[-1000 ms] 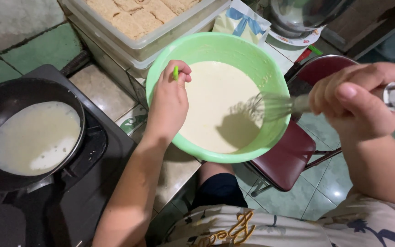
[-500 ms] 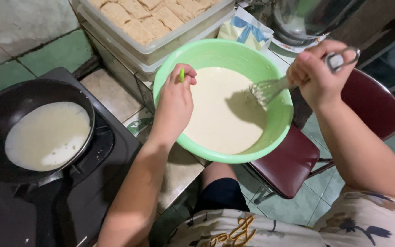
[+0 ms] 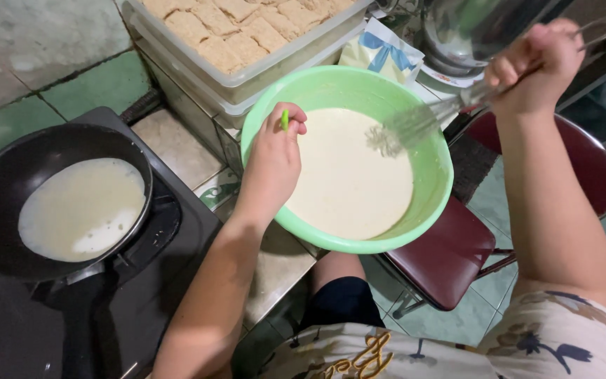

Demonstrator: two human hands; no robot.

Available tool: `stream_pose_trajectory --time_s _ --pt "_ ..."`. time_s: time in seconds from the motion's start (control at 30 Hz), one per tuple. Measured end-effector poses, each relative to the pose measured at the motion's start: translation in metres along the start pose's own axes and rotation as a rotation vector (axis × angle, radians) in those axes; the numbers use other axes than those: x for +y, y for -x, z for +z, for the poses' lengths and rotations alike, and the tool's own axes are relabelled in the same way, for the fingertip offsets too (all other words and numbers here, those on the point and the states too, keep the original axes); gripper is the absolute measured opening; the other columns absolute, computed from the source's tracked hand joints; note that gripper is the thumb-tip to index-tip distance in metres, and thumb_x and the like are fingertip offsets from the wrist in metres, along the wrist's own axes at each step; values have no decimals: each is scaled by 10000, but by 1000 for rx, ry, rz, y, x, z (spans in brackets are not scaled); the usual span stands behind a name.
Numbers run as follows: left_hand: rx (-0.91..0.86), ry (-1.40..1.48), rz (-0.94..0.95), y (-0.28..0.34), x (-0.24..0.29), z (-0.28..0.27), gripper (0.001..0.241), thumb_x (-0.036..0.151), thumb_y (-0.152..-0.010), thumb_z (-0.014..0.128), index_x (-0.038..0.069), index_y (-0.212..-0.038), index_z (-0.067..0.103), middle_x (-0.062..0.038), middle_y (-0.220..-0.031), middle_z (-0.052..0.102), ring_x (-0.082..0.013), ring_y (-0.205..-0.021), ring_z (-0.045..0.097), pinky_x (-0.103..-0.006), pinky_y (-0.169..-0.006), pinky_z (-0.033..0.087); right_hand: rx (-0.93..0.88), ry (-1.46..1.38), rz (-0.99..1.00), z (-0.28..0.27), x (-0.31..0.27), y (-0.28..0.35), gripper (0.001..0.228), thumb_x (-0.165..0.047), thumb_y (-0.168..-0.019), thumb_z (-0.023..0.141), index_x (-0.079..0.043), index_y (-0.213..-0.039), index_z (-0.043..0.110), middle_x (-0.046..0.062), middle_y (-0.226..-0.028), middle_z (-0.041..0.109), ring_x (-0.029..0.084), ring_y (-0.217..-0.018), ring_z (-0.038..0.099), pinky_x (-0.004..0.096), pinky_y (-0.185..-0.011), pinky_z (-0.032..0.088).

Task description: Preparing and cooking thin pastry wrappers in a small pan on a gas stove.

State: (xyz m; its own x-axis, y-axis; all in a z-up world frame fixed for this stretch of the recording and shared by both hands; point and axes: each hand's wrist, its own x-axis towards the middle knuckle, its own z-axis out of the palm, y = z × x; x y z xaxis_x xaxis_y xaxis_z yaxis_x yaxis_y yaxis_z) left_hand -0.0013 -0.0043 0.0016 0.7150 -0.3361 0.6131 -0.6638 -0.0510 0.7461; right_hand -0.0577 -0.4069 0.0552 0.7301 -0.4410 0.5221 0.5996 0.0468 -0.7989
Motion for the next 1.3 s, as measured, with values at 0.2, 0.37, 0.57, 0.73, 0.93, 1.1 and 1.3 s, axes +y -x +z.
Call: stream_pose_trajectory --time_s 0.2,0.37,0.57,0.73,0.93,1.1,1.3 --pt "-2 -46 26 0 1 0 75 6 -1060 456 20 -1103 516 -155 -1021 595 -290 -911 670 -414 -820 521 -66 -295 -50 -10 37 -28 239 -118 -1082 658 -141 -936 470 57 -610 362 193 -424 342 383 -424 335" --pt "1 -66 46 0 0 0 77 -3 -1050 461 21 -1094 520 -155 -1003 593 -294 -912 671 -411 -827 526 -23 -164 -3 22 48 -24 271 -89 -1010 639 -132 -837 436 56 -639 376 190 -436 344 385 -408 351" --pt "13 -33 41 1 4 -1 85 -2 -1046 452 27 -1086 520 -155 -1000 597 -285 -913 675 -401 -826 532 4 -2 202 43 8 -5 343 -40 -1008 616 -106 -769 379 34 -651 359 141 -502 305 356 -489 341" --pt "22 -37 5 1 2 0 73 15 -1059 462 34 -1086 527 -141 -950 606 -294 -906 657 -408 -819 524 37 112 13 78 25 3 291 -62 -977 642 -98 -780 431 57 -640 419 174 -492 375 381 -461 379" --pt "28 -16 -1 1 1 1 72 31 -1054 463 34 -1079 530 -135 -952 611 -279 -897 662 -398 -819 530 -18 -156 -20 124 78 -10 284 -102 -918 719 -107 -820 452 64 -586 444 182 -448 431 385 -425 422" --pt "6 -11 25 0 -3 2 79 35 -1053 453 17 -1078 527 -144 -987 603 -274 -896 659 -388 -821 535 -87 -91 2 157 79 -22 318 -127 -906 746 -89 -803 447 43 -559 455 162 -419 456 349 -392 411" --pt "30 -43 19 1 -3 0 96 35 -1051 440 16 -1080 529 -150 -984 595 -282 -919 660 -402 -846 530 -59 498 -94 174 79 -35 233 -88 -950 741 -87 -796 565 4 -623 559 108 -472 553 295 -404 468"
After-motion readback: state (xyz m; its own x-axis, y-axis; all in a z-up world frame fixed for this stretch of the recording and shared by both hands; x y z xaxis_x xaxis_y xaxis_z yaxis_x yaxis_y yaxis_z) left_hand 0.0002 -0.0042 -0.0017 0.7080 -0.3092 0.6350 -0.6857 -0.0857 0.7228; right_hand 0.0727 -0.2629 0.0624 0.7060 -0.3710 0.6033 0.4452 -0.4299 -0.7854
